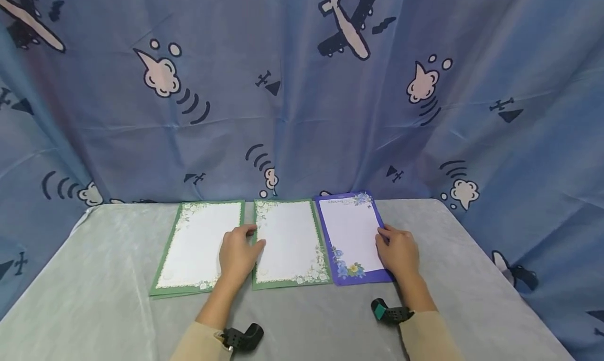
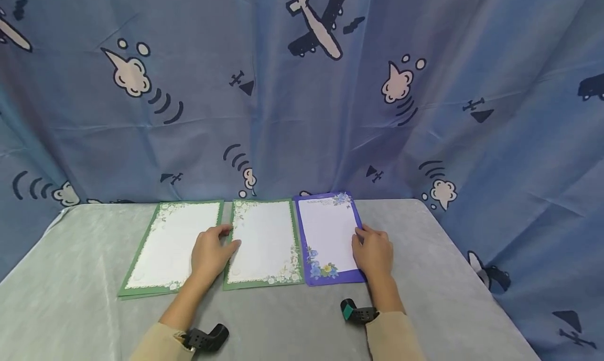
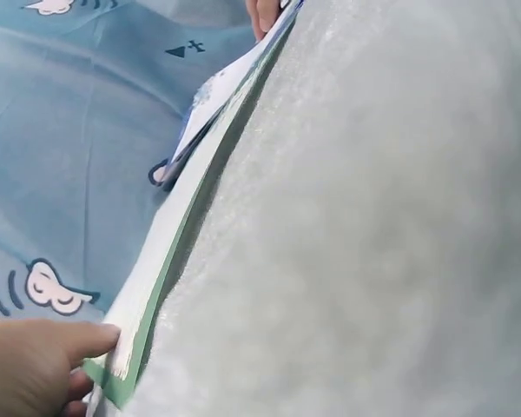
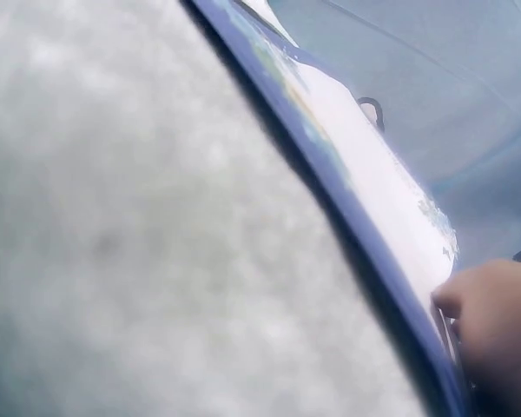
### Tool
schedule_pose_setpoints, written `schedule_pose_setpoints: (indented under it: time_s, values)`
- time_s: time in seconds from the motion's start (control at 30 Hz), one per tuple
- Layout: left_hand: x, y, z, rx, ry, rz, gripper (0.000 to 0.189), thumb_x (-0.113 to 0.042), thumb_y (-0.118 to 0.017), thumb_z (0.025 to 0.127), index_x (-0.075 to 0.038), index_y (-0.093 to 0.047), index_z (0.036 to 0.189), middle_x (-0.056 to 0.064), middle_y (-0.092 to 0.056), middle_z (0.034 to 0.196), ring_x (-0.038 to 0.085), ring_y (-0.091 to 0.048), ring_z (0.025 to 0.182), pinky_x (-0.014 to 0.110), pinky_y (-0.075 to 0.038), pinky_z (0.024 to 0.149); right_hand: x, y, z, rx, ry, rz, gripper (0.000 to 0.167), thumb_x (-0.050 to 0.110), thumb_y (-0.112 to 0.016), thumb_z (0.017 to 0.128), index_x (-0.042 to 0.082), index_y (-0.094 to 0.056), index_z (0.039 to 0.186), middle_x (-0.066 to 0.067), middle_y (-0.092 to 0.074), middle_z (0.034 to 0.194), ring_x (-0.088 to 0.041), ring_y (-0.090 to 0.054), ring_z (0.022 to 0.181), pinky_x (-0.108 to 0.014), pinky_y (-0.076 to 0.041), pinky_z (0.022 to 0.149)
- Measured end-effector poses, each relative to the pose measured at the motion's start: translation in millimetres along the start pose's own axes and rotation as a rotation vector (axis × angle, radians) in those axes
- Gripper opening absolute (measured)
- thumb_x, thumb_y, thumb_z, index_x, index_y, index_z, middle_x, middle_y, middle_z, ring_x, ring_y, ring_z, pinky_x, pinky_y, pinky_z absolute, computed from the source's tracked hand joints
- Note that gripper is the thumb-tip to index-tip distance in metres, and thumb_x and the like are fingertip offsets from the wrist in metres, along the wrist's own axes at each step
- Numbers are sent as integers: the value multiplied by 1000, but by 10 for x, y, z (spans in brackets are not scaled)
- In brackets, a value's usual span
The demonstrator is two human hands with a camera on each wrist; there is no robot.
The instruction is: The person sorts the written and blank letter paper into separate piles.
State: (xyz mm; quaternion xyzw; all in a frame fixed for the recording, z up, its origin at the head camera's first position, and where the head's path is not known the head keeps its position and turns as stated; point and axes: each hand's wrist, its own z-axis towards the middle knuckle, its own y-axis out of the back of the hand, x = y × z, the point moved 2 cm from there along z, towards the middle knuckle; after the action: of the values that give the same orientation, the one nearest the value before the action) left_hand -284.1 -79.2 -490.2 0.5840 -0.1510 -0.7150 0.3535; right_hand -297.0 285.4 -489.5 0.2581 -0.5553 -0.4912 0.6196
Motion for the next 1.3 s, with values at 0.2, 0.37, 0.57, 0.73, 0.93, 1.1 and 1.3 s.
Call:
schedule_pose_setpoints:
  time_s: [0.2, 0.37, 0.57, 0.73, 0.93, 1.1, 1.3]
  values:
    - [-11, -6, 10, -12, -19, -34, 27, -15, -83, 82, -11, -77, 108, 2, -73, 87, 19, -59, 77, 37, -49, 73, 72, 100, 2, 63, 3, -84, 42, 23, -58, 99, -4, -65, 130, -27, -58, 140, -50, -53, 127, -63, -41, 107]
    - [3, 67, 14, 8, 1, -72, 19, -11, -79, 84, -11, -78, 103, 4, -76, 89, 21, -69, 80, 39, -54, 73, 271, 186, -33, 156, 60, -114, 47, 25, -61, 98, -6, -62, 133, -30, -60, 136, -51, -55, 126, -63, -44, 106]
    - [-1, 139, 53, 47, 14, -146, 14, -8, -76, 88, -9, -79, 101, 7, -78, 90, 21, -72, 81, 33, -55, 71, 612, 318, -70, 167, 210, 154, 41, 26, -62, 100, -1, -66, 130, -25, -68, 127, -43, -65, 114, -57, -52, 97]
    - [-17, 232, 86, 70, 65, -239, 15, -7, -75, 89, -8, -79, 104, 9, -77, 92, 21, -72, 84, 30, -55, 73, 870, 293, -161, 300, 238, 381, 39, 29, -62, 101, 2, -68, 129, -18, -71, 125, -34, -71, 107, -49, -57, 90]
    - [-66, 361, 122, 108, 115, -341, 20, -9, -74, 91, -8, -77, 111, 11, -77, 99, 21, -70, 92, 26, -54, 78, 1034, 140, -260, 472, 57, 657, 49, 33, -58, 103, 1, -59, 140, -21, -61, 139, -36, -62, 125, -48, -54, 101]
    - [-163, 442, 145, 135, 118, -410, 22, -11, -74, 92, -11, -77, 114, 11, -76, 102, 20, -69, 95, 22, -51, 75, 1044, 58, -268, 432, 40, 693, 49, 27, -57, 104, 2, -51, 146, -22, -59, 142, -37, -60, 126, -48, -54, 100]
    - [-229, 455, 147, 163, 132, -468, 24, -11, -74, 91, -10, -76, 115, 11, -76, 102, 11, -67, 87, 19, -52, 73, 1030, 19, -254, 350, 34, 785, 34, 22, -59, 103, 8, -59, 133, -20, -72, 119, -23, -69, 98, -42, -57, 90]
